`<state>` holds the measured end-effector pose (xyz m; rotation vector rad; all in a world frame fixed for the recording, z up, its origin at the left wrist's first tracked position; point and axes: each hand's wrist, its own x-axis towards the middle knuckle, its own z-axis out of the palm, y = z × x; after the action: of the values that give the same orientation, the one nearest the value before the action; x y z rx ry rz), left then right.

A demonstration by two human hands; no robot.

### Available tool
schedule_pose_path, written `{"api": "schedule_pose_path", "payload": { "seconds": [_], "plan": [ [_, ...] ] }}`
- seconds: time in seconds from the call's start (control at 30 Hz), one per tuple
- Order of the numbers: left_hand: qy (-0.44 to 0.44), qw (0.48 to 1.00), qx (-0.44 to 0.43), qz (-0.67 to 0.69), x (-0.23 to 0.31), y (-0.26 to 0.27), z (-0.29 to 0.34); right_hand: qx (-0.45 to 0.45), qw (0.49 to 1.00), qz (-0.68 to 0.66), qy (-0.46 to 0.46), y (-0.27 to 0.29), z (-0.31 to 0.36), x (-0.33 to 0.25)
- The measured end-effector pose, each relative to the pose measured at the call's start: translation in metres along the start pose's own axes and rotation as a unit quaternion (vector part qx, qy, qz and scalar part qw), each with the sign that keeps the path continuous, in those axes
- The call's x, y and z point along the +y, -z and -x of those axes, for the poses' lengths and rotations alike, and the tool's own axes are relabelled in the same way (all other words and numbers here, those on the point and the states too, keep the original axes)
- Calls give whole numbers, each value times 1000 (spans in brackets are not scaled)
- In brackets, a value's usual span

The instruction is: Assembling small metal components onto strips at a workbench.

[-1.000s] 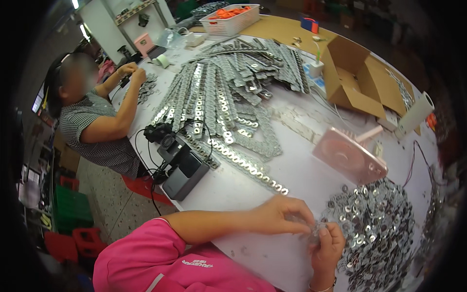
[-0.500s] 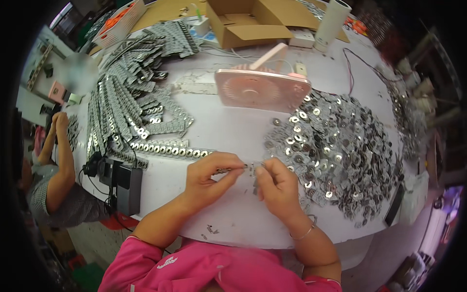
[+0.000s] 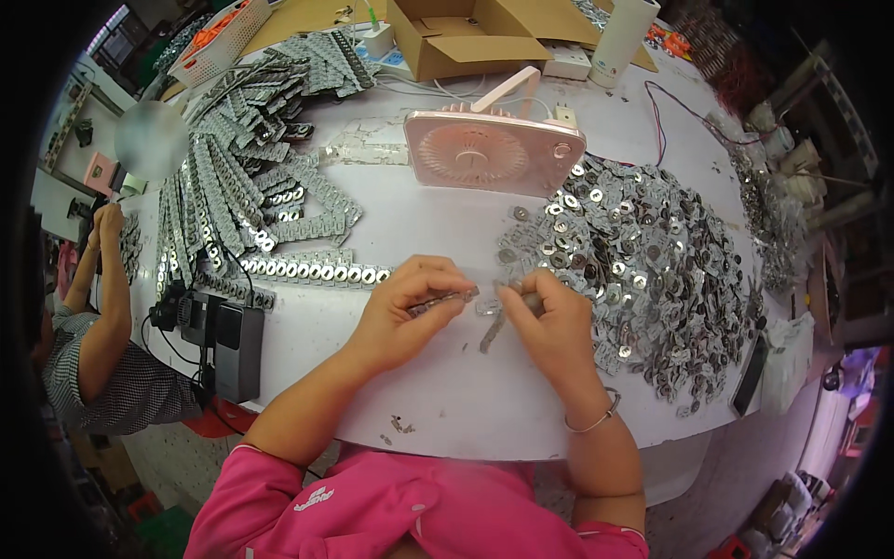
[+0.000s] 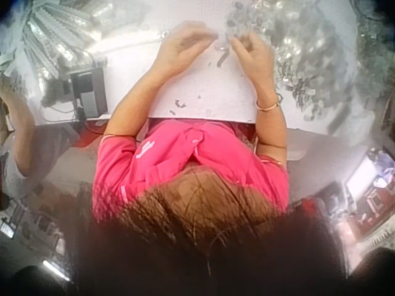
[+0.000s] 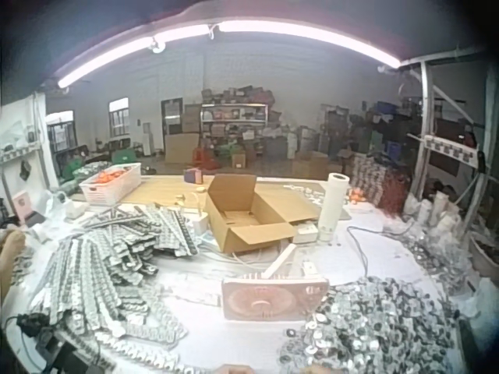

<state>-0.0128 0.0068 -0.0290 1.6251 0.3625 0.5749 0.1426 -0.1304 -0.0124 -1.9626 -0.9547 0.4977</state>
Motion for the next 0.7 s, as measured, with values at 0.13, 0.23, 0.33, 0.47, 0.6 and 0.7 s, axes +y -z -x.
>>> {"api": "schedule_pose_path", "payload": {
  "seconds": [0.13, 0.23, 0.33, 0.47, 0.6, 0.7],
  "plan": [
    [121, 989, -22, 80, 7, 5, -2, -16, 992, -124, -14, 2, 3, 2],
    [157, 981, -30, 106, 8, 6, -1, -83, 982, -170, -25, 3, 8, -13],
    [172, 977, -34, 123, 11, 10, -1, -113, 973, -190, -73, 10, 8, -19],
    [214, 962, -43, 166, 19, 12, -2, -156, 970, -177, -54, 12, 11, -18],
    [268, 924, -74, 262, 19, 16, -2, -189, 937, -284, -82, 4, 17, -20],
    [234, 925, -67, 291, 21, 13, -1, -197, 895, -386, -108, 3, 15, -15]
  ]
}}
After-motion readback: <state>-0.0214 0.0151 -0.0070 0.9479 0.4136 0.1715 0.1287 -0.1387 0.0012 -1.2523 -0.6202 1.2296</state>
